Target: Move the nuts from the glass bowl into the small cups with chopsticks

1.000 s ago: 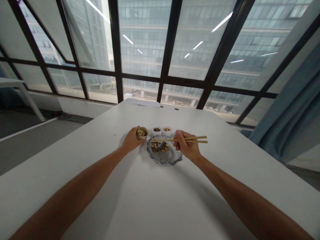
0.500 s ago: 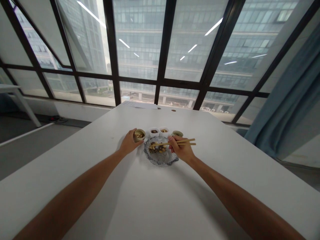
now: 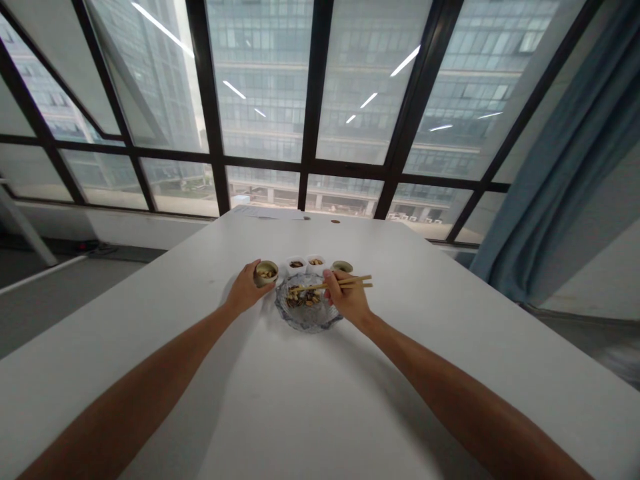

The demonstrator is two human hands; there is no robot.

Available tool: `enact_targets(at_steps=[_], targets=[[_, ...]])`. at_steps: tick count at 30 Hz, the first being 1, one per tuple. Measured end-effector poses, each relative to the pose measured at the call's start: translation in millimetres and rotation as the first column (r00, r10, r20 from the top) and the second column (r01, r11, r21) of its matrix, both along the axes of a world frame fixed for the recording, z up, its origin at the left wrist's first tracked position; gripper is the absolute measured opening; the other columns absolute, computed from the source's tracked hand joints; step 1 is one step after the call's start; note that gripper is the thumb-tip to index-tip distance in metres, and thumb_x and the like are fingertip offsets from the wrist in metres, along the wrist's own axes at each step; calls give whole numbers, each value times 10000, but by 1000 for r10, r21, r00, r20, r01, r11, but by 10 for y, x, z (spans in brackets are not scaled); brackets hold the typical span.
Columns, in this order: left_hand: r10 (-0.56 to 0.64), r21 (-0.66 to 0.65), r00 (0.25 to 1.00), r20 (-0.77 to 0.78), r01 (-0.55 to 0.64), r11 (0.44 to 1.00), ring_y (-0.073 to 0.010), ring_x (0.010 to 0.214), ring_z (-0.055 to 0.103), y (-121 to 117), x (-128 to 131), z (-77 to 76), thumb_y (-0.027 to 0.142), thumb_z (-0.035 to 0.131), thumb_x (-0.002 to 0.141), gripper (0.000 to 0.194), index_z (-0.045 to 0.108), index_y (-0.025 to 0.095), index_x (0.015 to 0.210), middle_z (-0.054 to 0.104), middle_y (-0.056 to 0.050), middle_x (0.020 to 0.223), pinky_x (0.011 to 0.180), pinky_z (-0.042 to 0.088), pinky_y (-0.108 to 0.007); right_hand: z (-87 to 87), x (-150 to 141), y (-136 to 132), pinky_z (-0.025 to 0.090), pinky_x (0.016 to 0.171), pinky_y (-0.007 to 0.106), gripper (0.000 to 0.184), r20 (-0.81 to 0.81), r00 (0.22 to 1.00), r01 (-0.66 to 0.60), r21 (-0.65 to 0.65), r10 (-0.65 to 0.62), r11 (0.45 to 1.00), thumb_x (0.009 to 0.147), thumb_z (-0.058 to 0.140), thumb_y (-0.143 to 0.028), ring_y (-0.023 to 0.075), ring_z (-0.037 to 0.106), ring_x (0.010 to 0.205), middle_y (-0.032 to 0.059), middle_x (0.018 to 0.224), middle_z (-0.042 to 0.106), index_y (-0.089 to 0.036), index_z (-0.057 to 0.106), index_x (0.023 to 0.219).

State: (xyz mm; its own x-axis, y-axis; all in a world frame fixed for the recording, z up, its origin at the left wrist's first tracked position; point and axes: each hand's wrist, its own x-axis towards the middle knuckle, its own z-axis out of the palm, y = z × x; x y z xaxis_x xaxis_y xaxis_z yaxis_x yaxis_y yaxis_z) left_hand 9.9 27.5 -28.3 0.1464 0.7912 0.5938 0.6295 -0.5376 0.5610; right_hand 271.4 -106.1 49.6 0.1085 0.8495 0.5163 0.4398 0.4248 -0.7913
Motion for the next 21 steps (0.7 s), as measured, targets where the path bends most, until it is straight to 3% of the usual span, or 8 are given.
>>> enact_targets(at_steps=[6,9,16,21], targets=[[5,-1,1000,-10,-5,1000,-312,1228,629,31,-20,-12,442,788,734,742,509,180,1370,633,-158,1345,1086,499,-470,26,16,-102,410,532,258,496,321,941,-134,76,103,988,977,521,-607,149,579,555,17,615,651,-227,634,679],[-1,-3,1000,-17,1,1000,-317,1242,620,32,-18,-4,432,782,735,746,503,166,1374,623,-170,1360,1090,493,-475,-6,18,-148,412,576,263,445,392,908,-197,82,150,977,993,513,-560,153,590,587,21,667,674,-229,659,735],[0,-20,1000,2,0,1000,-320,1253,623,41,-11,-4,436,794,720,743,519,177,1360,632,-164,1357,1097,489,-469,-47,59,-144,387,510,262,440,321,937,-169,63,140,984,999,518,-508,144,533,474,-9,535,586,-242,554,651],[27,-53,1000,-2,-27,998,-336,1295,597,65,-9,-47,473,764,763,745,495,174,1390,607,-178,1415,1114,468,-490,-82,108,-144,445,483,254,462,224,969,-122,65,104,990,986,530,-559,152,602,470,9,557,638,-238,590,659]])
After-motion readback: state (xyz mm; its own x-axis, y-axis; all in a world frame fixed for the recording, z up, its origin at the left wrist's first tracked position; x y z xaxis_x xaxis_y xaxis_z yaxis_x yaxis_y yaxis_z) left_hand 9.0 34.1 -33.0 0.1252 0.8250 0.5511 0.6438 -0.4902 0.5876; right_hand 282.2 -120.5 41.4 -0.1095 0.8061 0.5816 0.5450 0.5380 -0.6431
